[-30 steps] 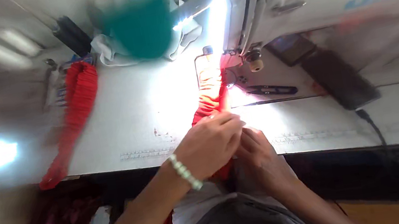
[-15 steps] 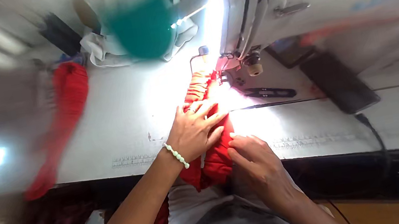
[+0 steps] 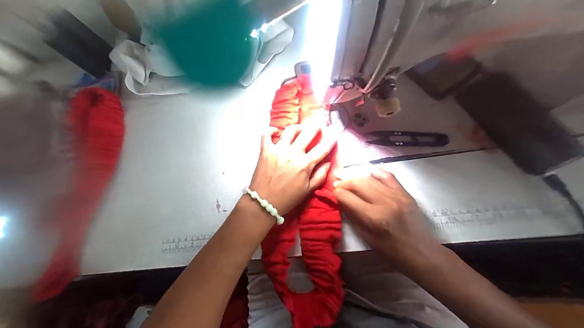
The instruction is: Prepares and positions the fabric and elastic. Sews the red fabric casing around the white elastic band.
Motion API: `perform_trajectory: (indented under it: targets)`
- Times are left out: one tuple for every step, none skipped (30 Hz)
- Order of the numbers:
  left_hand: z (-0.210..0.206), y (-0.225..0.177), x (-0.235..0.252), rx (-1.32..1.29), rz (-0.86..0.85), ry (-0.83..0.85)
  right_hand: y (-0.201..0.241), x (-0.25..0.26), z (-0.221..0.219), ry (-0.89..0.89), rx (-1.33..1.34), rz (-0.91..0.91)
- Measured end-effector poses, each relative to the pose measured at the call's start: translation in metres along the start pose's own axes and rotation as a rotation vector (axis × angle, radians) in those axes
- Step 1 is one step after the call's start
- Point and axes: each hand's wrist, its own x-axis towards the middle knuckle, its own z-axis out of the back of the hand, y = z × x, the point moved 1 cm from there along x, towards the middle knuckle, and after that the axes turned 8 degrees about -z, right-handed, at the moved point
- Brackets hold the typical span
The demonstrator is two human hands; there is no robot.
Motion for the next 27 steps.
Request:
perform_trajectory:
  targets:
    - [0.0, 0.003, 0.003, 0.011, -0.006, 0.0, -0.002, 0.004, -0.002, 0.007, 0.005, -0.003]
    - [0.0, 0.005, 0.006, 0.021, -0.016, -0.007, -0.004, 0.007, -0.003, 0.014, 0.008, -0.007]
    - [0.0, 0.006, 0.008, 0.029, -0.03, -0.018, -0.005, 0.01, -0.005, 0.021, 0.013, -0.012]
    - [0.0, 0.007, 0.009, 0.028, -0.049, -0.047, -0.006, 0.012, -0.006, 0.022, 0.023, -0.016]
    - [-0.001, 0.009, 0.01, 0.021, -0.067, -0.077, -0.007, 0.014, -0.007, 0.023, 0.029, -0.021]
    - [-0.002, 0.011, 0.011, 0.005, -0.088, -0.103, -0.007, 0.014, -0.008, 0.02, 0.035, -0.025]
    - [-0.003, 0.012, 0.01, -0.014, -0.104, -0.121, -0.007, 0.014, -0.009, 0.016, 0.042, -0.028]
    - [-0.005, 0.014, 0.009, -0.027, -0.113, -0.134, -0.007, 0.013, -0.01, 0.013, 0.047, -0.029]
    - [-0.006, 0.015, 0.008, -0.044, -0.112, -0.135, -0.008, 0.012, -0.01, 0.01, 0.056, -0.03]
    - [-0.006, 0.017, 0.008, -0.064, -0.094, -0.117, -0.008, 0.012, -0.01, 0.009, 0.059, -0.032]
    - [-0.005, 0.019, 0.007, -0.079, -0.069, -0.09, -0.008, 0.011, -0.01, 0.01, 0.058, -0.032]
    - [-0.005, 0.02, 0.006, -0.087, -0.05, -0.067, -0.008, 0.011, -0.01, 0.013, 0.057, -0.033]
    - [-0.005, 0.022, 0.006, -0.091, -0.04, -0.052, -0.008, 0.011, -0.01, 0.016, 0.055, -0.035]
    - [-0.005, 0.023, 0.006, -0.093, -0.037, -0.046, -0.009, 0.011, -0.01, 0.015, 0.054, -0.037]
    - [-0.005, 0.023, 0.006, -0.096, -0.034, -0.045, -0.009, 0.011, -0.01, 0.018, 0.059, -0.041]
    - [-0.005, 0.022, 0.006, -0.102, -0.032, -0.047, -0.009, 0.011, -0.01, 0.019, 0.063, -0.044]
    - [-0.004, 0.021, 0.007, -0.108, -0.032, -0.055, -0.009, 0.011, -0.011, 0.018, 0.069, -0.042]
    - [-0.004, 0.021, 0.007, -0.115, -0.031, -0.064, -0.009, 0.011, -0.011, 0.018, 0.073, -0.043]
    - [-0.004, 0.02, 0.007, -0.113, -0.031, -0.069, -0.009, 0.011, -0.011, 0.019, 0.075, -0.045]
    - [-0.005, 0.02, 0.007, -0.11, -0.033, -0.07, -0.008, 0.011, -0.011, 0.022, 0.073, -0.048]
    - [-0.005, 0.021, 0.007, -0.106, -0.035, -0.072, -0.008, 0.011, -0.011, 0.025, 0.069, -0.052]
    - [-0.005, 0.021, 0.007, -0.106, -0.038, -0.073, -0.008, 0.011, -0.011, 0.024, 0.069, -0.053]
    - [-0.006, 0.022, 0.006, -0.112, -0.039, -0.077, -0.008, 0.011, -0.011, 0.023, 0.07, -0.052]
    - [-0.006, 0.024, 0.005, -0.135, -0.034, -0.088, -0.008, 0.011, -0.011, 0.024, 0.069, -0.05]
    - [-0.006, 0.026, 0.002, -0.189, -0.011, -0.109, -0.008, 0.011, -0.011, 0.026, 0.068, -0.049]
    - [-0.004, 0.027, -0.002, -0.268, 0.034, -0.134, -0.008, 0.011, -0.011, 0.023, 0.072, -0.048]
    - [0.0, 0.026, -0.006, -0.353, 0.101, -0.176, -0.008, 0.011, -0.011, 0.018, 0.075, -0.048]
